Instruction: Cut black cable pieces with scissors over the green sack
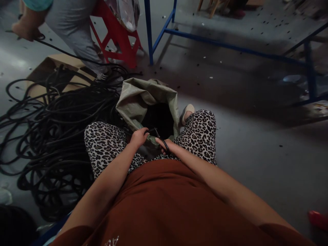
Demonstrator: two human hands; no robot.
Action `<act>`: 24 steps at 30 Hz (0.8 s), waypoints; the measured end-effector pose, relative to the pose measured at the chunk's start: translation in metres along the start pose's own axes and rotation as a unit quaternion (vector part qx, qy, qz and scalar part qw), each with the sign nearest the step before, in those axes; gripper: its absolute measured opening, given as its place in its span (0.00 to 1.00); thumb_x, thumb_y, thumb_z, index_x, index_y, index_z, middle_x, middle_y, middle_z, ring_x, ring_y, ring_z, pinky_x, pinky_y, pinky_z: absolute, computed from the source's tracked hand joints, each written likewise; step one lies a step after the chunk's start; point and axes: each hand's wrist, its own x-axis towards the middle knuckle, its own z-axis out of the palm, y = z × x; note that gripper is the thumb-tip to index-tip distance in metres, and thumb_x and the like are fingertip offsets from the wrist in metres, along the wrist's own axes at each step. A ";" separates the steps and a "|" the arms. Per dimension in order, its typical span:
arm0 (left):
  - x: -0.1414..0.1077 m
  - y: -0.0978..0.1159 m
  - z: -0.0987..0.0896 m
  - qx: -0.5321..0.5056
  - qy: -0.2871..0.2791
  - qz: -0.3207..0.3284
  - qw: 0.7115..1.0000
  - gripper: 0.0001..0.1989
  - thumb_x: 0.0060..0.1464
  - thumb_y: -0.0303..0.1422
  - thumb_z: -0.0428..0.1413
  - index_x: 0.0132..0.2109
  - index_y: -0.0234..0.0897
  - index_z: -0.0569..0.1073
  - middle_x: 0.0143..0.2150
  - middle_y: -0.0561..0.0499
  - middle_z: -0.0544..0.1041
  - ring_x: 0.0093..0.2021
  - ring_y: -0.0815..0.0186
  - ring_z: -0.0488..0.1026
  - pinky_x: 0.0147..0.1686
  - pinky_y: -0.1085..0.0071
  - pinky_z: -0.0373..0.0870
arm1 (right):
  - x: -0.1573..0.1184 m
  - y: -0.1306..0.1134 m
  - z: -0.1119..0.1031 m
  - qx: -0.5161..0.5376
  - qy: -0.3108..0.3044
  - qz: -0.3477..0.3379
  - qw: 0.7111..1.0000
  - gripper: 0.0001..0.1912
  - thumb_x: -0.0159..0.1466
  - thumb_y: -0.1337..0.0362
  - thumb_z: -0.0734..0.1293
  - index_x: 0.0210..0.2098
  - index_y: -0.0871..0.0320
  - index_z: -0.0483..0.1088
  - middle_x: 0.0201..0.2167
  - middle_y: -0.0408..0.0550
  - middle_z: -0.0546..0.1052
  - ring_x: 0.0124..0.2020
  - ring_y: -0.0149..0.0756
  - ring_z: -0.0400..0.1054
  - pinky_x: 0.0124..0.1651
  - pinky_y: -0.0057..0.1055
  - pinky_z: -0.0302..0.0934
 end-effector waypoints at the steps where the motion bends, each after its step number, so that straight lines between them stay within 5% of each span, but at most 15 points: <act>1: 0.000 0.000 0.001 -0.001 -0.001 0.003 1.000 0.16 0.56 0.36 0.49 0.50 0.39 0.70 0.46 0.48 0.76 0.46 0.62 0.72 0.47 0.70 0.66 | 0.000 0.000 0.000 -0.001 0.000 0.002 1.000 0.27 0.58 0.41 0.63 0.25 0.63 0.66 0.10 0.42 0.65 0.08 0.28 0.60 0.11 0.23 0.57; 24: 0.000 0.001 0.004 -0.025 -0.002 0.029 0.999 0.16 0.56 0.36 0.50 0.50 0.40 0.70 0.47 0.49 0.76 0.47 0.63 0.72 0.49 0.70 0.66 | 0.004 0.000 0.002 0.019 -0.002 -0.001 1.000 0.28 0.56 0.41 0.63 0.27 0.64 0.66 0.13 0.41 0.66 0.11 0.26 0.60 0.13 0.22 0.59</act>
